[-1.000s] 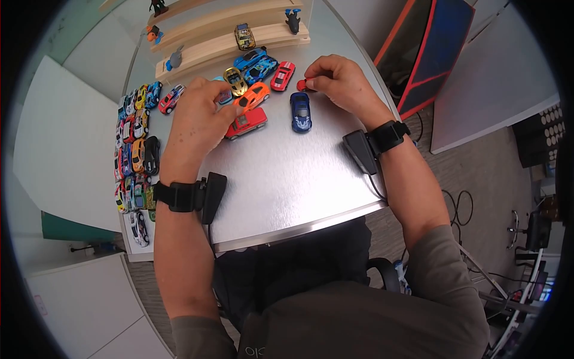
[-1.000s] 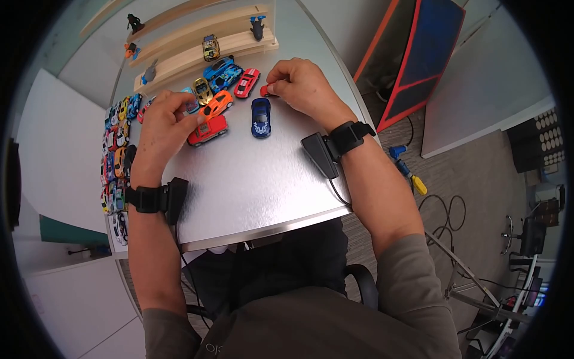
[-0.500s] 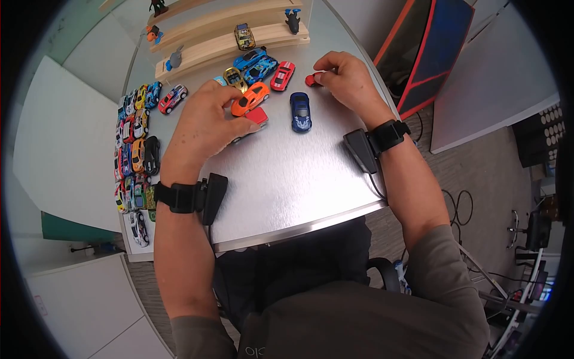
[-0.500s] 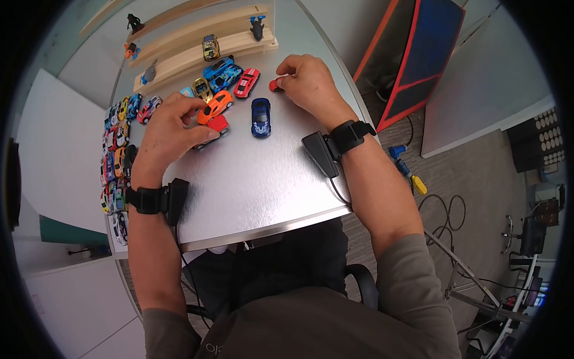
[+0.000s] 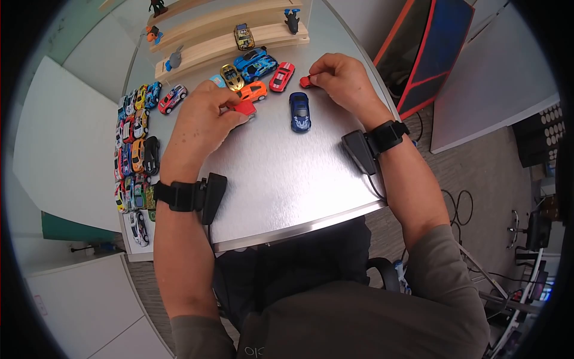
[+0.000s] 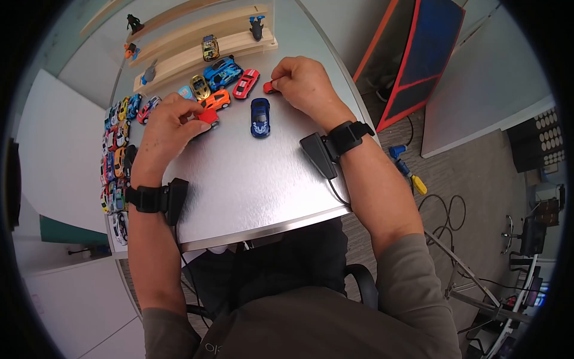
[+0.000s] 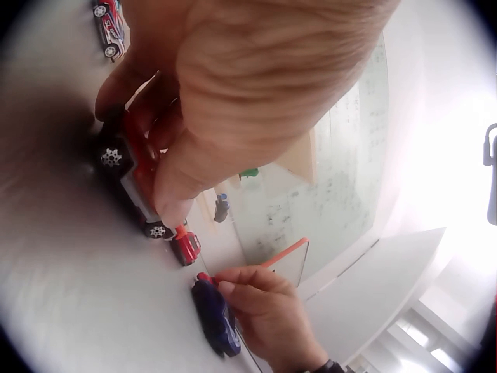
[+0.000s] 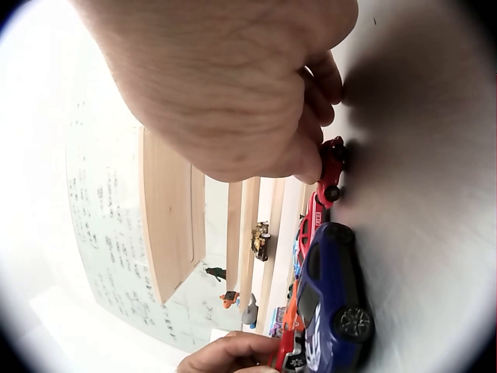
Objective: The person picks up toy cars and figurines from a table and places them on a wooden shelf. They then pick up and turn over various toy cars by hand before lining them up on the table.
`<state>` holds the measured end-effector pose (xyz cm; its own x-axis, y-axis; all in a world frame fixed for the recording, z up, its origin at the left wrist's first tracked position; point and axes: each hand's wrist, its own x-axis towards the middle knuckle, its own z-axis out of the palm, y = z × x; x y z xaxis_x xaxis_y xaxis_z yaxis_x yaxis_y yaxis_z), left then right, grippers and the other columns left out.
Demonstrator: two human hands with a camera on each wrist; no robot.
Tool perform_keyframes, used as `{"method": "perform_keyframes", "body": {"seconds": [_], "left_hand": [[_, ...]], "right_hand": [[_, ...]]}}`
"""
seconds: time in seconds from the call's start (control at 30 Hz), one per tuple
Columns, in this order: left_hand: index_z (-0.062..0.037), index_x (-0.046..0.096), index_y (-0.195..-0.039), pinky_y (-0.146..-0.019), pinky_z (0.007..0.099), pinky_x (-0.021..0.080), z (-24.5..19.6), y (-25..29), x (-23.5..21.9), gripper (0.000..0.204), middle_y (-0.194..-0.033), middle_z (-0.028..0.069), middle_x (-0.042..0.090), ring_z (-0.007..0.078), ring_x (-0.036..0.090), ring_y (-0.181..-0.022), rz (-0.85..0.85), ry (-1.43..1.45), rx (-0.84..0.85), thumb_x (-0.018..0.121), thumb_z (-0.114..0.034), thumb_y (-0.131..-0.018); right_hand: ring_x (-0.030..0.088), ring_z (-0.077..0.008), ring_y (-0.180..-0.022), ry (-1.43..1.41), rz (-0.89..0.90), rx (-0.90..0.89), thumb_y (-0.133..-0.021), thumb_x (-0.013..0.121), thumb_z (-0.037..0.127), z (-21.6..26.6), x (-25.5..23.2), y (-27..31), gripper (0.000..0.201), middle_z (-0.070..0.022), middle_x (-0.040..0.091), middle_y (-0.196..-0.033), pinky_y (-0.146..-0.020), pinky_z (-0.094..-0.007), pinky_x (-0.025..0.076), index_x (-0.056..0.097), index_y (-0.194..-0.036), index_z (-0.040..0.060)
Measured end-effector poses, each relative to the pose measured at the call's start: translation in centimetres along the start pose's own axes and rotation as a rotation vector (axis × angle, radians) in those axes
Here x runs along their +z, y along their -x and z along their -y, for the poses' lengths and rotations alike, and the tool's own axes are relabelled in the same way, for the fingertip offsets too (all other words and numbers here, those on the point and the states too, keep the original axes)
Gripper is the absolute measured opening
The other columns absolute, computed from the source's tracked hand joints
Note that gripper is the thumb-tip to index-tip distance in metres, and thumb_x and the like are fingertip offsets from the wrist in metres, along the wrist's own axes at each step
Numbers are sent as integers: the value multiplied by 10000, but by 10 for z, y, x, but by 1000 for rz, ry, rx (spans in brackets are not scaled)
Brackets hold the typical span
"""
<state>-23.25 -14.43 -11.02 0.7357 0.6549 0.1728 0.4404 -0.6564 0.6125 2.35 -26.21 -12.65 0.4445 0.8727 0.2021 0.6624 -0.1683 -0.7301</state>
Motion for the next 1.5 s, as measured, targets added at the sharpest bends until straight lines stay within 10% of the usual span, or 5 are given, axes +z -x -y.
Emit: {"method": "perform_keyframes", "body": {"seconds": [0.97, 1.07, 1.5], "left_hand": [[5, 716, -1066, -740, 331, 498, 12, -1, 4, 330, -912, 106, 597, 232, 610, -841, -141, -98, 97, 793, -30, -746], [9, 716, -1061, -756, 343, 499, 7, 0, 2, 338, -935, 117, 606, 259, 615, -863, -119, -88, 84, 790, -24, -733], [8, 716, -1040, -775, 353, 499, -1, -2, 1, 337, -945, 114, 602, 266, 611, -897, -40, -125, -2, 803, -45, -719]], "right_hand": [[679, -215, -871, -194, 193, -17, -840, 634, -49, 15, -10, 9, 233, -107, 734, -907, -795, -312, 526, 737, -1040, 11], [622, -173, -936, -183, 301, -265, -766, 611, -121, 15, -10, 13, 385, -29, 657, -979, -866, -278, 495, 756, -1073, 61], [575, -322, -1018, 172, 333, -216, -731, 787, 69, 30, -9, 21, 286, -146, 607, -1014, -877, -405, 487, 696, -1003, 62]]}}
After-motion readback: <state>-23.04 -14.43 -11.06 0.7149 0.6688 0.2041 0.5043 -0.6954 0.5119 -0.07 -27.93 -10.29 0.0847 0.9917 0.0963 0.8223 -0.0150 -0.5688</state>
